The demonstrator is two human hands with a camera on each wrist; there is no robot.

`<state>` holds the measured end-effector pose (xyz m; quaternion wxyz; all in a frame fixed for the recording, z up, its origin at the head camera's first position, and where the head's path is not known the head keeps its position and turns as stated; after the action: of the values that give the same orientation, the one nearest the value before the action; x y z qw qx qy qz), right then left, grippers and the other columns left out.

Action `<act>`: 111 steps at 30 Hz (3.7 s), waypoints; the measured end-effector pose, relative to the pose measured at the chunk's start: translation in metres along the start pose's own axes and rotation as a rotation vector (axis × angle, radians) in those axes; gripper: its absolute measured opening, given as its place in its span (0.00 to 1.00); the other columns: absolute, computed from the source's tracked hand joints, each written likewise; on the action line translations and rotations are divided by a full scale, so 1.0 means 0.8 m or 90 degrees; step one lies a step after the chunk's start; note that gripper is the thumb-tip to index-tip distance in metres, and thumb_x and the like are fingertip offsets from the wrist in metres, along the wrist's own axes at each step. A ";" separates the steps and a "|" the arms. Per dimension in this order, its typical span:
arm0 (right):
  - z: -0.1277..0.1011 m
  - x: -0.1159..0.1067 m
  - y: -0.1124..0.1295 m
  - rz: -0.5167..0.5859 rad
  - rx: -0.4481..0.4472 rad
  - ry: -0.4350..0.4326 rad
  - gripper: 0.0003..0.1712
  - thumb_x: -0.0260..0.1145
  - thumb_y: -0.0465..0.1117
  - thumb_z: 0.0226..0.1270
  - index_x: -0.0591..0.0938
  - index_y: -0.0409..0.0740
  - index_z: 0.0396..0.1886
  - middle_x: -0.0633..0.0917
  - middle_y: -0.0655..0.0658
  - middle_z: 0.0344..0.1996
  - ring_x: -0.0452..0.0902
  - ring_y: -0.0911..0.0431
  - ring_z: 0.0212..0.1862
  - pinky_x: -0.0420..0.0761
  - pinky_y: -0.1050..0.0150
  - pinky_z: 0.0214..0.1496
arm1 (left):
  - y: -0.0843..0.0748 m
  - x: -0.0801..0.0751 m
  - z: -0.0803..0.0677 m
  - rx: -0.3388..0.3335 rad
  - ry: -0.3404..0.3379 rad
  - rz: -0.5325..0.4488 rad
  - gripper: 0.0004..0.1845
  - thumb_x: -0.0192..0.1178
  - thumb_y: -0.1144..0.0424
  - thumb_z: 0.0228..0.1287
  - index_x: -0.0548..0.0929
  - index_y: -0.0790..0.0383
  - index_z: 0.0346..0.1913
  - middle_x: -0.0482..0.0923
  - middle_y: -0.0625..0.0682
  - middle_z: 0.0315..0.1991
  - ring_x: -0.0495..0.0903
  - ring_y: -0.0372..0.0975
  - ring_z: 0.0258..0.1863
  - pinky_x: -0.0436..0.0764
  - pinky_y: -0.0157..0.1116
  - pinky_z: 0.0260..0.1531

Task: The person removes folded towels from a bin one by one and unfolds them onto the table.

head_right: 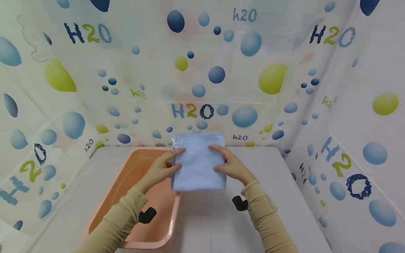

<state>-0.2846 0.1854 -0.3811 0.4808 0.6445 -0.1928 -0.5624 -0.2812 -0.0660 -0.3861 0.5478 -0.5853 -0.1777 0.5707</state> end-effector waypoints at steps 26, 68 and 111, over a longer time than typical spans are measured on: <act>-0.022 -0.053 -0.060 -0.071 0.017 -0.117 0.46 0.62 0.31 0.54 0.55 0.51 0.73 0.50 0.30 0.71 0.49 0.33 0.70 0.56 0.32 0.65 | -0.032 0.077 0.087 -0.085 0.132 0.219 0.28 0.52 0.67 0.66 0.63 0.53 0.69 0.63 0.60 0.68 0.69 0.49 0.63 0.76 0.46 0.55; -0.045 -0.025 -0.190 -0.086 0.130 -0.204 0.33 0.57 0.26 0.55 0.68 0.37 0.65 0.66 0.32 0.65 0.55 0.39 0.70 0.57 0.42 0.70 | 0.067 0.235 0.089 -0.324 -0.253 -0.108 0.32 0.44 0.82 0.44 0.74 0.67 0.57 0.69 0.68 0.54 0.71 0.57 0.55 0.70 0.50 0.59; -0.061 0.071 -0.249 -0.347 0.242 -0.256 0.27 0.49 0.38 0.70 0.64 0.48 0.69 0.64 0.32 0.67 0.66 0.31 0.54 0.70 0.36 0.48 | 0.156 0.240 0.041 -0.231 -0.255 0.044 0.28 0.60 0.76 0.47 0.77 0.67 0.56 0.74 0.68 0.55 0.69 0.57 0.45 0.68 0.49 0.47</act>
<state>-0.2817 0.2526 -0.5828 0.1380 0.6267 -0.2056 -0.7389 -0.3066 0.0662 -0.5745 0.3678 -0.5550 -0.3619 0.6525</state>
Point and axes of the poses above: each hand's wrist, its own z-axis towards the middle knuckle, its own x-axis out of the palm, y = z × x, the point moved 4 cm from there along z, towards the middle knuckle
